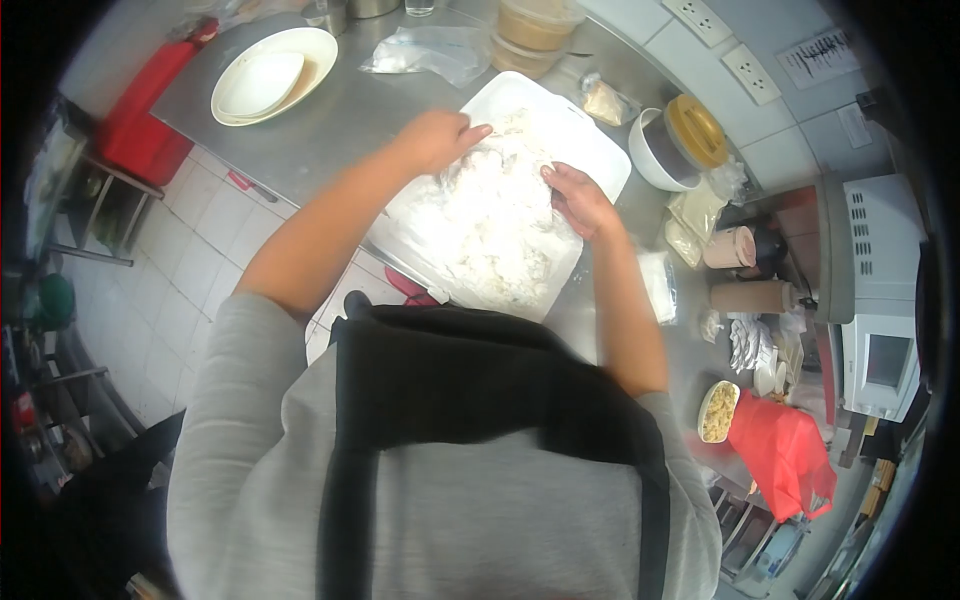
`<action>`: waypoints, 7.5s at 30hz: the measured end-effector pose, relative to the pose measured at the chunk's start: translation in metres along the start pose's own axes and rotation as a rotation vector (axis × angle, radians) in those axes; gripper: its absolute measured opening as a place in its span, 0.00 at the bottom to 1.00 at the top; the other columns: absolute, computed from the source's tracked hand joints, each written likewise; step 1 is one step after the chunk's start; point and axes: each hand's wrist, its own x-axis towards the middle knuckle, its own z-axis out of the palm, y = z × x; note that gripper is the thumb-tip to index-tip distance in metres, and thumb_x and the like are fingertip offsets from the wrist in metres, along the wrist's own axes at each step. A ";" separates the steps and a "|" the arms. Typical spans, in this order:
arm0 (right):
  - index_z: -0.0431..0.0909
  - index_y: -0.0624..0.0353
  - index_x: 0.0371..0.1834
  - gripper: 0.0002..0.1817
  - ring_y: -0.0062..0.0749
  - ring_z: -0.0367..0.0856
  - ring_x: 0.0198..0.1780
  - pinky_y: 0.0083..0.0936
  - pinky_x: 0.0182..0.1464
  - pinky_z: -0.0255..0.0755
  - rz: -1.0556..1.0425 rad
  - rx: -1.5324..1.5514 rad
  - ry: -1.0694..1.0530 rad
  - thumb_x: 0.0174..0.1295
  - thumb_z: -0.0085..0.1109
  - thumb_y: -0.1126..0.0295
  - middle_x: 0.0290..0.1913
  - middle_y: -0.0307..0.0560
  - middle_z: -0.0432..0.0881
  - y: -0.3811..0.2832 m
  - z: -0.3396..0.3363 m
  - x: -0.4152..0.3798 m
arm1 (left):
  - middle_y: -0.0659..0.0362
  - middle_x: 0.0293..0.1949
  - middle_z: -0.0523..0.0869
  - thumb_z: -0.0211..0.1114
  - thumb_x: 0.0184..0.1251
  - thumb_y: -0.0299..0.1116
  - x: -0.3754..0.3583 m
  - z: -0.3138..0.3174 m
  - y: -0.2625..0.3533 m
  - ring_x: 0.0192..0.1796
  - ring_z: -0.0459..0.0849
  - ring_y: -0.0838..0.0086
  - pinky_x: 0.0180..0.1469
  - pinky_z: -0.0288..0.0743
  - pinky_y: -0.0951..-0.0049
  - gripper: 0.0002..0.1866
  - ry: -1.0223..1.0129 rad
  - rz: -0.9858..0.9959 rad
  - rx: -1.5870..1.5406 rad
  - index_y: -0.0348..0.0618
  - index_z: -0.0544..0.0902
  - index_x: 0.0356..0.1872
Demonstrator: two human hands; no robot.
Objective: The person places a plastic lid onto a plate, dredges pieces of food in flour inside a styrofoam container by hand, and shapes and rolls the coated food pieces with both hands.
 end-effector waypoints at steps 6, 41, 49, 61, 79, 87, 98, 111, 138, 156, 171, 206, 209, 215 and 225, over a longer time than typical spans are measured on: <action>0.67 0.69 0.67 0.35 0.25 0.72 0.53 0.25 0.56 0.64 0.021 -0.042 0.028 0.65 0.64 0.55 0.56 0.42 0.79 0.008 -0.004 0.009 | 0.42 0.43 0.86 0.45 0.73 0.64 -0.025 0.023 0.008 0.50 0.83 0.48 0.57 0.74 0.54 0.37 0.017 -0.153 -0.008 0.34 0.84 0.43; 0.76 0.60 0.56 0.19 0.25 0.77 0.42 0.20 0.50 0.70 -0.164 -0.508 -0.045 0.69 0.59 0.59 0.37 0.40 0.81 -0.008 0.068 0.051 | 0.60 0.53 0.81 0.55 0.78 0.42 -0.124 0.049 -0.031 0.57 0.78 0.72 0.60 0.73 0.61 0.17 -0.074 -0.422 -1.477 0.46 0.72 0.60; 0.76 0.61 0.59 0.22 0.25 0.77 0.52 0.23 0.56 0.70 -0.092 -0.182 -0.497 0.67 0.62 0.60 0.51 0.42 0.81 -0.024 0.054 0.041 | 0.61 0.56 0.79 0.57 0.77 0.40 -0.130 0.046 -0.043 0.61 0.75 0.73 0.62 0.72 0.60 0.17 -0.182 -0.259 -1.530 0.47 0.72 0.61; 0.68 0.55 0.68 0.33 0.31 0.75 0.62 0.26 0.63 0.68 0.063 -0.108 -0.464 0.61 0.70 0.63 0.60 0.46 0.78 -0.015 0.055 0.047 | 0.57 0.51 0.84 0.65 0.71 0.40 -0.111 0.046 -0.031 0.51 0.84 0.74 0.55 0.79 0.71 0.24 -0.152 -0.307 -1.454 0.39 0.74 0.62; 0.65 0.49 0.70 0.54 0.37 0.64 0.71 0.32 0.72 0.55 -0.422 -0.548 -0.344 0.33 0.82 0.69 0.68 0.46 0.69 -0.023 0.073 0.005 | 0.61 0.43 0.86 0.67 0.69 0.38 -0.100 0.033 -0.034 0.43 0.84 0.79 0.48 0.79 0.76 0.15 -0.200 -0.208 -1.305 0.40 0.80 0.50; 0.65 0.50 0.70 0.52 0.35 0.64 0.69 0.31 0.71 0.55 -0.422 -0.531 -0.365 0.34 0.80 0.71 0.66 0.44 0.69 -0.024 0.069 0.004 | 0.60 0.46 0.86 0.68 0.68 0.37 -0.100 0.031 -0.037 0.46 0.84 0.79 0.51 0.78 0.76 0.16 -0.267 -0.159 -1.357 0.41 0.81 0.52; 0.70 0.54 0.64 0.25 0.24 0.75 0.56 0.24 0.59 0.69 -0.234 -0.231 -0.408 0.64 0.63 0.70 0.57 0.40 0.76 -0.010 0.060 0.021 | 0.61 0.46 0.86 0.68 0.67 0.34 -0.098 0.034 -0.036 0.46 0.84 0.79 0.51 0.78 0.76 0.15 -0.250 -0.161 -1.269 0.41 0.80 0.51; 0.72 0.57 0.61 0.32 0.27 0.73 0.59 0.27 0.65 0.65 -0.256 -0.259 -0.479 0.50 0.73 0.71 0.57 0.41 0.75 -0.023 0.055 0.016 | 0.63 0.46 0.83 0.67 0.61 0.26 -0.101 0.037 -0.039 0.49 0.80 0.79 0.53 0.75 0.74 0.12 -0.245 -0.040 -1.290 0.44 0.78 0.46; 0.71 0.52 0.61 0.39 0.34 0.72 0.62 0.30 0.61 0.68 -0.494 -0.696 -0.191 0.42 0.79 0.67 0.58 0.48 0.75 -0.003 0.080 0.019 | 0.60 0.44 0.85 0.66 0.70 0.39 -0.090 0.031 -0.039 0.44 0.83 0.79 0.48 0.79 0.76 0.16 -0.238 -0.262 -1.147 0.41 0.80 0.52; 0.77 0.63 0.57 0.21 0.17 0.75 0.44 0.17 0.48 0.69 -0.083 -0.248 -0.238 0.65 0.65 0.63 0.43 0.36 0.81 -0.005 0.059 0.043 | 0.58 0.40 0.85 0.70 0.65 0.45 -0.057 0.035 -0.031 0.42 0.84 0.76 0.45 0.78 0.74 0.24 -0.129 -0.345 -0.870 0.36 0.80 0.53; 0.82 0.59 0.49 0.16 0.14 0.69 0.32 0.14 0.34 0.62 0.024 -0.182 -0.281 0.64 0.65 0.60 0.33 0.31 0.78 -0.015 0.058 0.047 | 0.48 0.48 0.84 0.82 0.47 0.48 -0.049 0.032 -0.024 0.49 0.83 0.68 0.51 0.76 0.71 0.45 -0.207 -0.252 -0.768 0.28 0.74 0.61; 0.78 0.65 0.59 0.22 0.26 0.78 0.51 0.26 0.50 0.75 -0.028 0.028 -0.284 0.66 0.65 0.63 0.50 0.43 0.82 0.042 0.029 0.019 | 0.56 0.56 0.84 0.73 0.60 0.30 -0.020 0.017 -0.032 0.56 0.83 0.72 0.62 0.75 0.68 0.29 -0.678 -0.246 -1.111 0.37 0.74 0.62; 0.78 0.65 0.59 0.22 0.25 0.78 0.50 0.26 0.48 0.75 -0.021 0.083 -0.291 0.65 0.65 0.63 0.49 0.42 0.82 0.041 0.029 0.017 | 0.56 0.56 0.83 0.73 0.60 0.30 -0.018 0.016 -0.034 0.57 0.82 0.72 0.62 0.74 0.69 0.29 -0.697 -0.234 -1.103 0.37 0.74 0.63; 0.79 0.65 0.57 0.20 0.22 0.78 0.47 0.24 0.44 0.74 -0.036 0.130 -0.325 0.66 0.64 0.65 0.47 0.41 0.83 0.044 0.029 0.019 | 0.56 0.57 0.83 0.74 0.58 0.30 -0.020 0.013 -0.026 0.57 0.81 0.71 0.63 0.74 0.68 0.32 -0.680 -0.234 -1.064 0.37 0.73 0.64; 0.80 0.64 0.54 0.16 0.24 0.80 0.46 0.24 0.43 0.75 -0.006 0.285 -0.357 0.66 0.64 0.67 0.47 0.42 0.83 0.048 0.028 0.025 | 0.57 0.58 0.82 0.73 0.58 0.28 -0.014 0.015 -0.039 0.59 0.80 0.72 0.64 0.73 0.68 0.32 -0.719 -0.197 -1.155 0.38 0.72 0.65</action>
